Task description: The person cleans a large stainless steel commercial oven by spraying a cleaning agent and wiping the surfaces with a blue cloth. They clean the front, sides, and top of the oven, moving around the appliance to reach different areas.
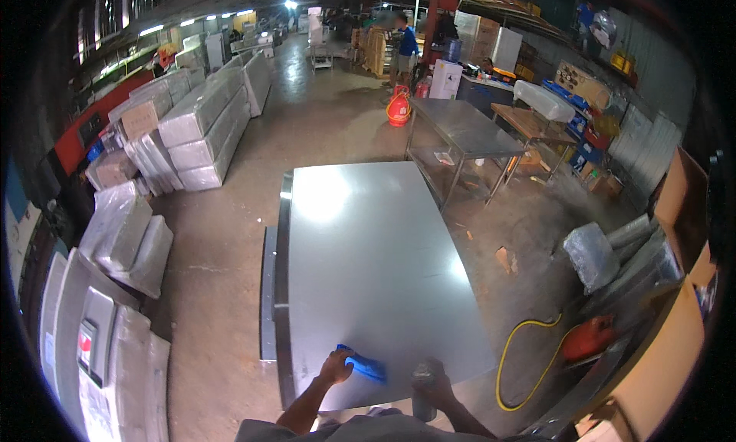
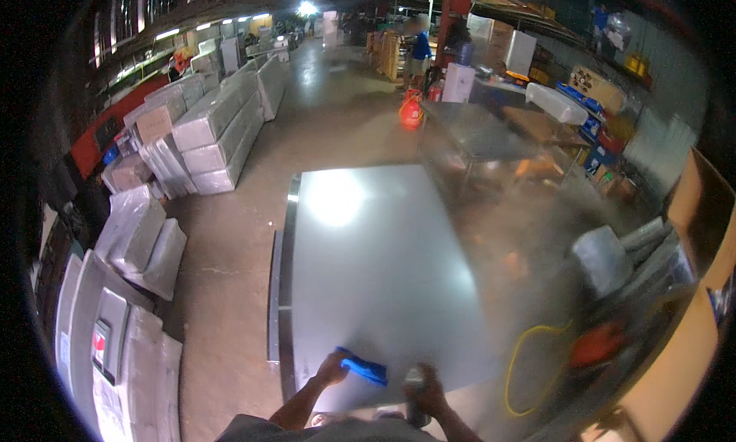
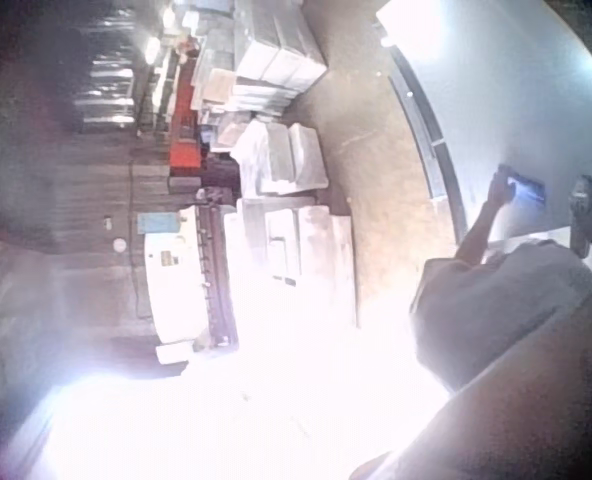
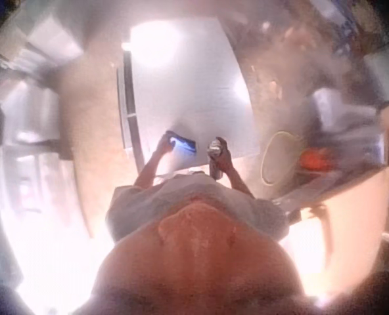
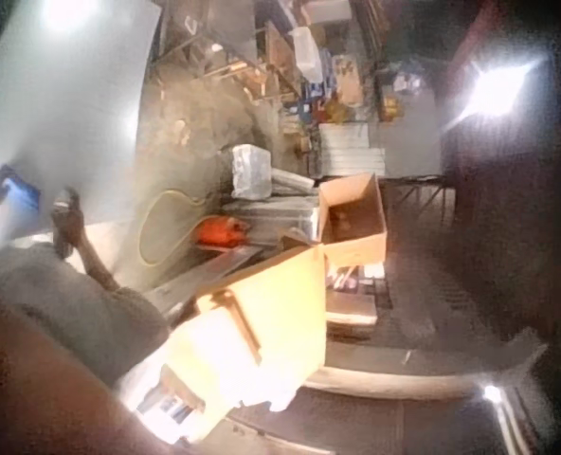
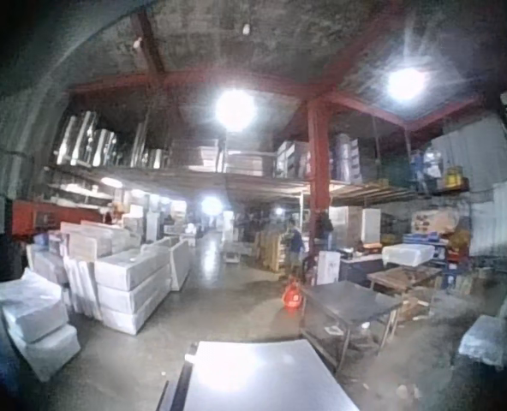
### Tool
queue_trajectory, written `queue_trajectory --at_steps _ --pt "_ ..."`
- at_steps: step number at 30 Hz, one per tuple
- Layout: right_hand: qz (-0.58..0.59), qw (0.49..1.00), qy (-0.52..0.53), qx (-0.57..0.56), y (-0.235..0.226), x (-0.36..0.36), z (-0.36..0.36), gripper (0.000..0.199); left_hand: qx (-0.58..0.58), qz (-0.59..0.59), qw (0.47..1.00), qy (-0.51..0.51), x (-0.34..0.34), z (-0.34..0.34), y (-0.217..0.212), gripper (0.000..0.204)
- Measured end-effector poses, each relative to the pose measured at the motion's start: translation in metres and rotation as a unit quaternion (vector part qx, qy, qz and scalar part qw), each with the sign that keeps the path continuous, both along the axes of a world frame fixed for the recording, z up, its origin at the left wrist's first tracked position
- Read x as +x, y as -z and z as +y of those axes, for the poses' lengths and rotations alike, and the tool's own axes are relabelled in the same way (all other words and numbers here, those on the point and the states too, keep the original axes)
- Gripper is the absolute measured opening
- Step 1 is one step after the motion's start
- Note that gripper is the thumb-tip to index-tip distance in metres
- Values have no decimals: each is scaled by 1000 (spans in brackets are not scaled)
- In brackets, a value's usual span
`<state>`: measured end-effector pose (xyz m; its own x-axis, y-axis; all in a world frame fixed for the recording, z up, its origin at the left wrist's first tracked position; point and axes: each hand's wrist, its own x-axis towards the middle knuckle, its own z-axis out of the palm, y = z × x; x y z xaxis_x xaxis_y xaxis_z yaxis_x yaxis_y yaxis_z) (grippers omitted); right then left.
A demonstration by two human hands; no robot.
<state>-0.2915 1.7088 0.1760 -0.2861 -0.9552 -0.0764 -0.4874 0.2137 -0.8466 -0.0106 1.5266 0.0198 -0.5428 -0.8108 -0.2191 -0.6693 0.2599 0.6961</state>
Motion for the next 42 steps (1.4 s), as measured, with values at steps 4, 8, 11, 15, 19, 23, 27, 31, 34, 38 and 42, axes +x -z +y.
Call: queue_trajectory --at_steps 4,8,11,15,19,23,27,31,34,38,42 --pt "52 985 -87 -139 -16 51 -18 44 25 154 988 -18 33 12 -39 44" --pt "103 984 -86 -120 -18 99 -9 77 44 226 972 50 49 30 -19 44" --pt "60 990 -41 -119 -7 133 13 87 -17 100 991 85 66 47 7 47" --pt "-26 992 57 -108 -1 156 38 86 51 217 974 -49 83 65 16 30" --pt "-230 940 186 -171 -8 162 65 85 157 382 910 -19 74 69 29 29" --pt "62 977 175 -109 -22 166 94 87 20 275 957 85 44 44 75 40" --pt "57 976 202 -58 -28 166 101 89 -198 83 949 230 20 -1 87 39" --pt "176 977 96 -66 -24 155 78 89 405 339 849 -28 42 -10 24 58" --pt "49 998 40 -30 -20 147 47 90 243 399 881 77 61 29 -39 96" --pt "31 993 -98 -59 0 144 -7 97 88 331 930 133 53 86 -74 128" --pt "19 968 -231 -92 42 142 -46 94 234 318 914 -95 42 118 -68 130"
